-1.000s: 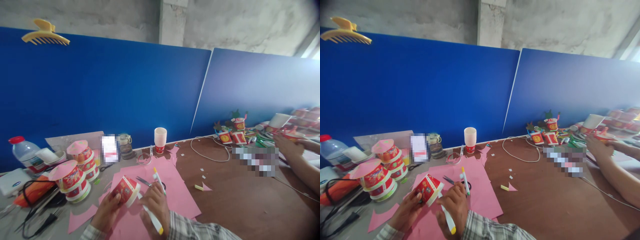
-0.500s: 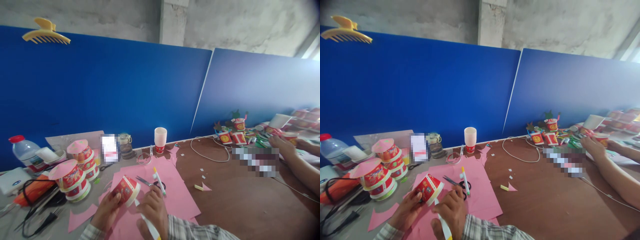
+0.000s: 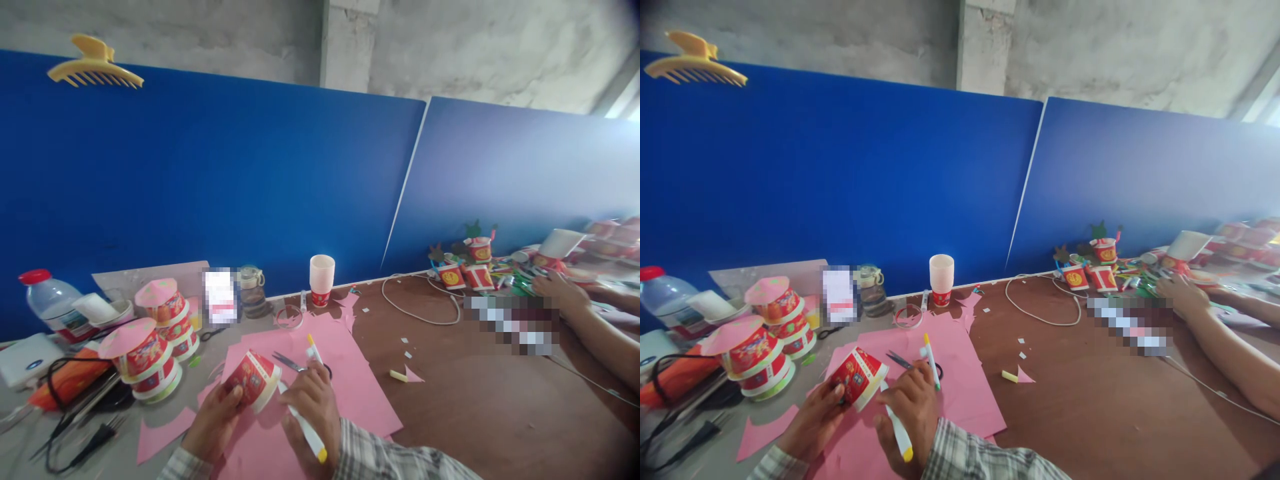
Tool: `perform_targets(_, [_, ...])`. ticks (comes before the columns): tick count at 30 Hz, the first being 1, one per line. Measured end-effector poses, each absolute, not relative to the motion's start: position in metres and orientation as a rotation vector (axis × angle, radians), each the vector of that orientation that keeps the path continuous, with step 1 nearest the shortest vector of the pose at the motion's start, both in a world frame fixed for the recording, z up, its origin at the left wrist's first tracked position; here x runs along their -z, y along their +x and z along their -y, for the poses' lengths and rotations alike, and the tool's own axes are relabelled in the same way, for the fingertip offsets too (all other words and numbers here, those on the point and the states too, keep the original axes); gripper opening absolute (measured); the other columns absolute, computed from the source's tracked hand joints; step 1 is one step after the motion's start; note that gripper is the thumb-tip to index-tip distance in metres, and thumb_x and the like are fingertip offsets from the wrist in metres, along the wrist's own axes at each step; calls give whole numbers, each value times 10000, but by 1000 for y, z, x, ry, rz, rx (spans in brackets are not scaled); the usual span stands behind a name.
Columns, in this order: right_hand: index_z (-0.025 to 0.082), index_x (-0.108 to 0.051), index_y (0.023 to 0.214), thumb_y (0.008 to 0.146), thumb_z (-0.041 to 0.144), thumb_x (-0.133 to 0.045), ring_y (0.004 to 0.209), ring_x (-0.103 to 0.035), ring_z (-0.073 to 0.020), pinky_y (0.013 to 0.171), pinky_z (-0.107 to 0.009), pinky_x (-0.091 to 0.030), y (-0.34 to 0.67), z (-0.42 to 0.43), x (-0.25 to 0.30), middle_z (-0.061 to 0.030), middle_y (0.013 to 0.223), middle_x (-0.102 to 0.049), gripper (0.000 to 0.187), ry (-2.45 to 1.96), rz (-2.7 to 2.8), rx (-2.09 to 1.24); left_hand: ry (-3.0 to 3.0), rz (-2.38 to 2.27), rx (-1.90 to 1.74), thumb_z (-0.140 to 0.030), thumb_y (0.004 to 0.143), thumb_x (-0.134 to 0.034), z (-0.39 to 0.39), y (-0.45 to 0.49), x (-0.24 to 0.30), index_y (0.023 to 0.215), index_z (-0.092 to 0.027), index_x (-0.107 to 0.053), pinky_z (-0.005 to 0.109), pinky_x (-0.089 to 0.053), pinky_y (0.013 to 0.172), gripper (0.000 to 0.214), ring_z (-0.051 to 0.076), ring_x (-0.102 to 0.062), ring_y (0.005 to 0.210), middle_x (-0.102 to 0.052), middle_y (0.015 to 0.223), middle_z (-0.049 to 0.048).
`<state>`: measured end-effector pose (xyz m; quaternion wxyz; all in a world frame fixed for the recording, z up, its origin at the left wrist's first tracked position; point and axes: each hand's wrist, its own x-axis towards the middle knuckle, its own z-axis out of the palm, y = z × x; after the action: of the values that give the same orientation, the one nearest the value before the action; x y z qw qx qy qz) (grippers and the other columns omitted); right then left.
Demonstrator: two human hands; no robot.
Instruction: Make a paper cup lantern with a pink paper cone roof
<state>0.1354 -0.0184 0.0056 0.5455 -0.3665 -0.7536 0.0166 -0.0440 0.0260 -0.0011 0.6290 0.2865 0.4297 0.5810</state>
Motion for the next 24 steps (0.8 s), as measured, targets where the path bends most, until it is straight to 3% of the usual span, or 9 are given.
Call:
perform_targets(9, [241,-610,865,821,300,-493,619,-579,-194,784,-429,-408,129,28,-9,19,684,-621,138,-784,1833,-26,732,-957,-1319,-355,278,-789,-24,-44,0,641,-171,-675,386,-513,533,423,300,-625,585,-711,559,75])
perform_targets(15, [245,-628,794,913,421,-341,567,-566,-173,790,-426,-419,121,32,-11,29,608,-589,357,-714,1777,35,711,-980,-1328,-361,268,-790,-25,-45,0,629,-185,-676,365,-520,522,417,289,-628,593,-717,584,63])
perform_targets(24, [207,-608,979,882,414,-389,742,-579,-244,759,-450,-449,139,21,-11,-43,786,-600,317,-703,1784,-236,692,-923,-1248,-360,300,-785,-25,-47,4,708,-186,-677,384,-521,559,456,311,-631,656,-730,647,81])
